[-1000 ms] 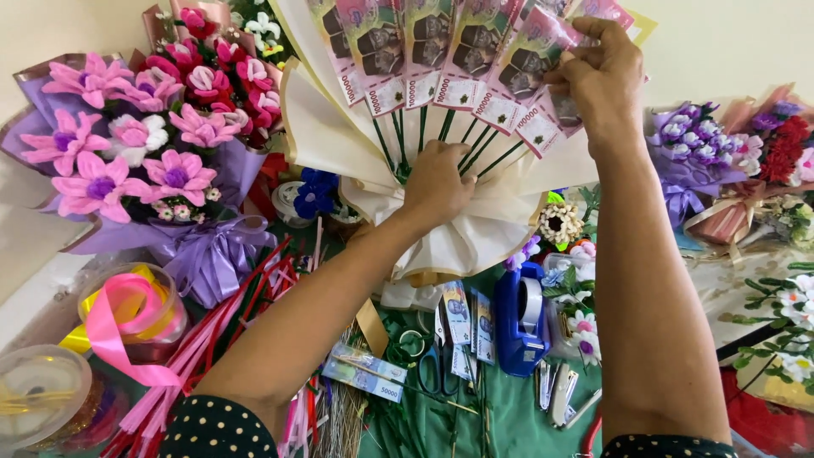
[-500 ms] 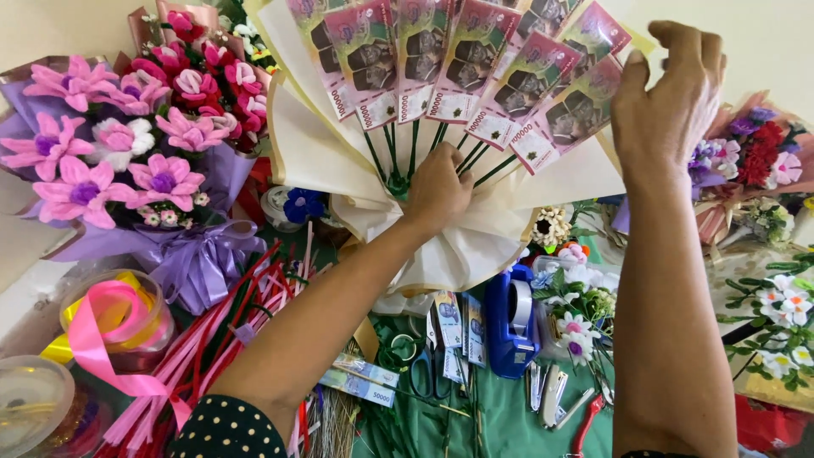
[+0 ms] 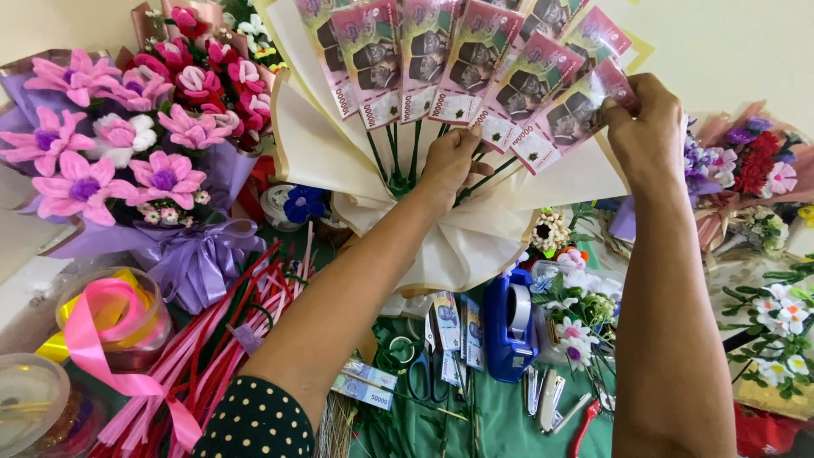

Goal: The person assembles a money bouquet by inserting banknotes attached to green sticks into a foam base and arranging them in a fan shape. They adjust the positioning of the notes and wrap the base with white paper, then handle additional banknotes and sticks on the table.

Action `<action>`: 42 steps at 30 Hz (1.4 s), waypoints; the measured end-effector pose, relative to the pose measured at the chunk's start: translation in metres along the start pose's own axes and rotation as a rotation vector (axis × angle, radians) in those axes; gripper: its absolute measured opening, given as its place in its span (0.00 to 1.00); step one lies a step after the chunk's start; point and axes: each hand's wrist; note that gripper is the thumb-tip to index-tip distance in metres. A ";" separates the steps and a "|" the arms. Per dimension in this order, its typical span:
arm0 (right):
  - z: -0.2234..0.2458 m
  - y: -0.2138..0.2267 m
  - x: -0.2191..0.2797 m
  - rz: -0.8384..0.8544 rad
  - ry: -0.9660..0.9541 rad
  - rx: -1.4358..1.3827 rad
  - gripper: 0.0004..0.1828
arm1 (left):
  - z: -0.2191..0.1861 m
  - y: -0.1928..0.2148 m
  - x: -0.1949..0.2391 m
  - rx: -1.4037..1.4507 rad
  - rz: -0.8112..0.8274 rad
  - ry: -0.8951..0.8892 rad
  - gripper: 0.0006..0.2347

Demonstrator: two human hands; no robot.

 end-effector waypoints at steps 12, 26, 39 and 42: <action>-0.006 0.001 0.000 0.022 0.052 0.010 0.05 | -0.008 0.000 0.005 -0.001 -0.036 0.070 0.13; -0.025 -0.007 -0.002 -0.092 0.048 -0.165 0.08 | -0.014 0.015 0.054 -0.107 -0.056 0.048 0.27; -0.018 -0.016 -0.007 -0.121 -0.114 -0.262 0.04 | -0.026 0.078 0.202 -0.283 0.097 0.111 0.17; 0.003 -0.013 0.002 -0.094 -0.224 -0.374 0.08 | -0.027 0.092 0.233 -0.288 0.072 0.161 0.15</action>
Point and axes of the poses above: each hand's wrist, its own x-axis away from the middle knuckle, its own y-axis out of the back of the hand, z = x × y, and after that the axes turned 4 degrees about y, right-handed
